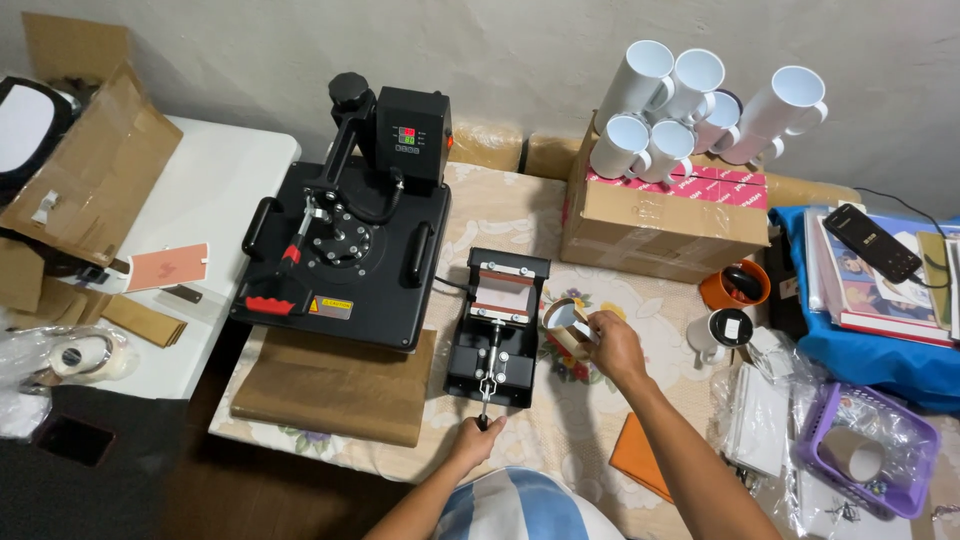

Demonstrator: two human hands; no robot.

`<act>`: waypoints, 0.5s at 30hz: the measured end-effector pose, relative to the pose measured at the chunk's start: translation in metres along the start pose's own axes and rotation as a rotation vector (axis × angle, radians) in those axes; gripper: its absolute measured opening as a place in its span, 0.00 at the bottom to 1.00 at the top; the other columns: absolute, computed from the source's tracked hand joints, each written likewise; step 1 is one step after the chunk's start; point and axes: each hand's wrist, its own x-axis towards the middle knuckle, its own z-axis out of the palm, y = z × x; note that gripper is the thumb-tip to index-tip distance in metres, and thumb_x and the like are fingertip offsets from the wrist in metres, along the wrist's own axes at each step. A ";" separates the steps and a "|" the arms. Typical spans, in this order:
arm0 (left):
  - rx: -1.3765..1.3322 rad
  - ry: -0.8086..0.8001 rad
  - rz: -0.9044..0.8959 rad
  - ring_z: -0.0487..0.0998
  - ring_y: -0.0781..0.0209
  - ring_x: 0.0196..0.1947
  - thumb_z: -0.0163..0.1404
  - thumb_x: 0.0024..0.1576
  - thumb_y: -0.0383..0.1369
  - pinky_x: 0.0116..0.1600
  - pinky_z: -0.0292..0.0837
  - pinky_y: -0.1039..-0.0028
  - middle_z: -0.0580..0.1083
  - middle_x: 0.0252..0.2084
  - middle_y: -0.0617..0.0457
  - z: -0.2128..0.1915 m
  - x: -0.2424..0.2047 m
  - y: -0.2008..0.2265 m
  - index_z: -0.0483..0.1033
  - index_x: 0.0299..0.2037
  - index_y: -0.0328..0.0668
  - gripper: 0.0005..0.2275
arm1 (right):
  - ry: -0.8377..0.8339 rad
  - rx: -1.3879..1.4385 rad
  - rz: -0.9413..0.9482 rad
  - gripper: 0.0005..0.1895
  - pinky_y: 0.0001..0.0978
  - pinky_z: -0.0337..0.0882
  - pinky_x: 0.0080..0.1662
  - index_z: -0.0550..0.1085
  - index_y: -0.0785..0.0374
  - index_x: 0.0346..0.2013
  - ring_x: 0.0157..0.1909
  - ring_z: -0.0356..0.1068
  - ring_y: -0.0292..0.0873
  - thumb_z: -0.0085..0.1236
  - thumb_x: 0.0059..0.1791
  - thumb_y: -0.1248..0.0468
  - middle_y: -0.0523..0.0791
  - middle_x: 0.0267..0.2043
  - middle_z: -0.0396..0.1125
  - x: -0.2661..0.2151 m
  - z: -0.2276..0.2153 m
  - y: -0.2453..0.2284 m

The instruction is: The person operates a mug heat press machine, placing a white mug into the device and securing it with a lever. They wipe the mug with an orange cloth and wrap a brown paper sleeve around it before repositioning it in the press. The person repeatedly adjusts the mug and lever throughout the process.

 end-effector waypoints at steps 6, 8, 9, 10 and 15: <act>0.049 0.011 -0.050 0.73 0.59 0.21 0.61 0.68 0.53 0.27 0.68 0.67 0.72 0.24 0.57 -0.002 -0.007 0.009 0.72 0.30 0.51 0.21 | 0.016 0.042 -0.026 0.17 0.43 0.74 0.40 0.74 0.57 0.28 0.39 0.74 0.46 0.76 0.53 0.59 0.42 0.41 0.76 0.002 -0.011 -0.013; 0.044 0.019 -0.039 0.73 0.59 0.20 0.61 0.68 0.52 0.28 0.68 0.67 0.71 0.23 0.57 0.000 -0.002 0.004 0.71 0.29 0.52 0.21 | 0.028 0.043 -0.060 0.18 0.43 0.72 0.39 0.73 0.58 0.28 0.38 0.73 0.47 0.75 0.54 0.57 0.43 0.40 0.75 0.004 -0.013 -0.013; 0.039 0.028 -0.027 0.73 0.59 0.20 0.62 0.67 0.51 0.28 0.68 0.66 0.70 0.23 0.57 0.001 0.001 0.001 0.70 0.27 0.52 0.22 | 0.041 0.044 -0.095 0.20 0.44 0.71 0.38 0.73 0.58 0.28 0.37 0.72 0.47 0.74 0.55 0.54 0.44 0.38 0.74 0.005 -0.013 -0.012; 0.039 0.028 -0.028 0.73 0.59 0.20 0.62 0.67 0.51 0.28 0.68 0.66 0.70 0.23 0.57 0.001 0.001 0.001 0.70 0.27 0.52 0.22 | 0.040 0.043 -0.095 0.20 0.44 0.71 0.38 0.73 0.58 0.28 0.37 0.72 0.47 0.74 0.55 0.54 0.44 0.38 0.74 0.006 -0.013 -0.011; 0.070 0.029 0.017 0.73 0.59 0.20 0.61 0.68 0.51 0.30 0.67 0.65 0.70 0.20 0.58 0.000 -0.001 0.001 0.69 0.24 0.54 0.23 | 0.031 0.032 -0.110 0.14 0.45 0.75 0.45 0.80 0.62 0.36 0.45 0.78 0.50 0.75 0.53 0.57 0.46 0.48 0.79 0.013 -0.007 -0.002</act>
